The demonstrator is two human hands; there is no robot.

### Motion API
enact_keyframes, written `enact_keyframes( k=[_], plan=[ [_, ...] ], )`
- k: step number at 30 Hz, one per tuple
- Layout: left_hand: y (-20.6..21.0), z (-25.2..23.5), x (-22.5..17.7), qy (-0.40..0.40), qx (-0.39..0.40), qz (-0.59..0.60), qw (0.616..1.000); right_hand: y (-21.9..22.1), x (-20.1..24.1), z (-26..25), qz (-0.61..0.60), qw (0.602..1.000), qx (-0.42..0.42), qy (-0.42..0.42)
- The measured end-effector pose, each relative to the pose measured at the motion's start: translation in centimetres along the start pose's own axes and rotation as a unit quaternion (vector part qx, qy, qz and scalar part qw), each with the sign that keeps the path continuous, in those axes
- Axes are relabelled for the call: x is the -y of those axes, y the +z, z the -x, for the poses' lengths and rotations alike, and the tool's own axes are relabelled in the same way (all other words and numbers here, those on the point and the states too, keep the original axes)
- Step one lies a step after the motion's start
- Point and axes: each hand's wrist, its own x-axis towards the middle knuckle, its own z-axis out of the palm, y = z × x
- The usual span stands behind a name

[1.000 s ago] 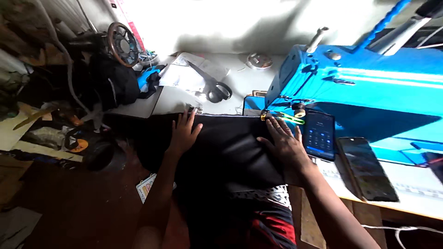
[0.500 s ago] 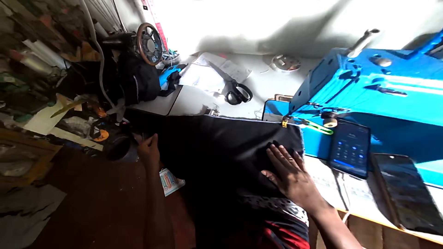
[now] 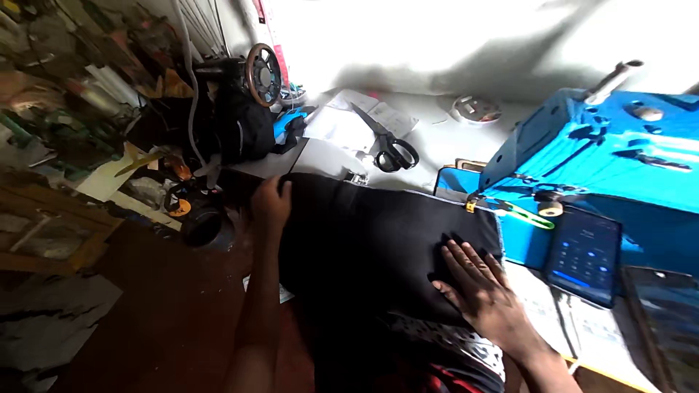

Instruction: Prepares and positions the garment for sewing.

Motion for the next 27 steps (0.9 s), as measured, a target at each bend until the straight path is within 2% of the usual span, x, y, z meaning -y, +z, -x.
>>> enact_keyframes(
  k=[2, 4, 6, 10, 15, 19, 21, 23, 25, 27],
  plan=[
    [2.6, 1.1, -0.9, 0.114, 0.053, 0.014, 0.992, -0.1, -0.1, 0.0, -0.008, 1.000, 0.007, 0.000],
    [4.9, 1.9, -1.9, 0.160, 0.127, 0.011, 0.979, -0.5, 0.3, -0.1, -0.015, 0.999, 0.029, 0.006],
    [5.9, 2.3, -2.7, 0.155, 0.177, -0.005, 0.972, -0.8, 1.1, -0.3, -0.017, 0.999, 0.035, 0.017],
    [6.5, 2.2, -3.3, 0.128, 0.200, -0.043, 0.970, -0.2, 3.1, -0.7, -0.012, 0.999, 0.016, 0.033],
    [6.9, 1.8, -3.3, 0.089, 0.179, -0.063, 0.978, 0.5, 2.0, 0.1, 0.045, 0.999, 0.012, -0.020],
    [7.4, 1.8, -2.9, 0.105, 0.153, -0.046, 0.982, -1.7, 3.4, 1.4, -0.056, 0.996, 0.014, -0.064],
    [7.2, 1.9, -2.3, 0.111, 0.125, 0.026, 0.986, -3.6, 5.6, 3.1, -0.203, 0.970, 0.103, -0.086],
    [7.0, 2.0, -1.3, 0.098, 0.089, 0.157, 0.979, -3.4, 6.7, 5.4, -0.326, 0.917, 0.212, -0.091],
    [6.5, 2.0, -0.9, 0.080, 0.061, 0.297, 0.950, -1.3, 5.8, 8.0, -0.327, 0.903, 0.270, -0.061],
    [6.1, 1.9, -0.9, 0.073, 0.034, 0.390, 0.917, 1.4, 3.7, 10.1, -0.237, 0.930, 0.278, 0.033]
  ],
)
